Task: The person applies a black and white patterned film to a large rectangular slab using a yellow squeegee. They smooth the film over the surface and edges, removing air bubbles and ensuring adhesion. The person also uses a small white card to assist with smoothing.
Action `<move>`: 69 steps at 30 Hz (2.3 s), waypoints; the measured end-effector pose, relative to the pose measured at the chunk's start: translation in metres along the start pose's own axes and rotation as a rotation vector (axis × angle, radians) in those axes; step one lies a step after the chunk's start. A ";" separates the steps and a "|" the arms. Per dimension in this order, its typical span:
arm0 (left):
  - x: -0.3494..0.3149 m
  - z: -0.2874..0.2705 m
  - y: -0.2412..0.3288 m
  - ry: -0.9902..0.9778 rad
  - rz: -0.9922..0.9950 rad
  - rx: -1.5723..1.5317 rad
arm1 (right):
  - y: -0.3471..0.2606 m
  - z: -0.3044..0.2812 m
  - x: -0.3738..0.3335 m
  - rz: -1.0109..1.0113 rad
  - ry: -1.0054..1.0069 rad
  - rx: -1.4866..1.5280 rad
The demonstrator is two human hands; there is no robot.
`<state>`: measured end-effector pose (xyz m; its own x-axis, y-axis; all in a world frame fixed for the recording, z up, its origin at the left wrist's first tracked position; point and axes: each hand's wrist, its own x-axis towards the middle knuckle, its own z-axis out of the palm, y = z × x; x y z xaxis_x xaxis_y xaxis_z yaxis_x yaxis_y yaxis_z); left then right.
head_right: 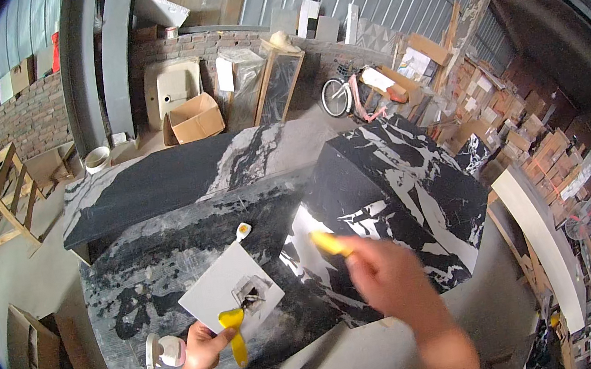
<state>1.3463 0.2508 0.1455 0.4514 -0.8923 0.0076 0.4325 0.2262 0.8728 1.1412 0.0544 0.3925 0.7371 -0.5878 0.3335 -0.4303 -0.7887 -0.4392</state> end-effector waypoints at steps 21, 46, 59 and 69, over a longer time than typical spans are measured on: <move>-0.015 -0.002 -0.031 0.051 -0.377 -0.081 | 0.047 -0.010 0.108 -0.074 0.149 -0.447; -0.013 0.000 -0.023 0.082 -0.348 -0.112 | 0.041 -0.022 0.100 0.012 0.118 -0.497; -0.012 0.007 -0.023 0.086 -0.329 -0.120 | 0.052 -0.006 0.118 -0.025 0.148 -0.474; -0.011 0.008 -0.026 0.084 -0.325 -0.093 | 0.049 -0.026 0.094 -0.004 0.086 -0.508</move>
<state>1.3238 0.2517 0.1263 0.3392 -0.8893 -0.3068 0.6316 -0.0264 0.7748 1.1753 -0.0441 0.4240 0.7025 -0.5808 0.4113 -0.6424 -0.7662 0.0153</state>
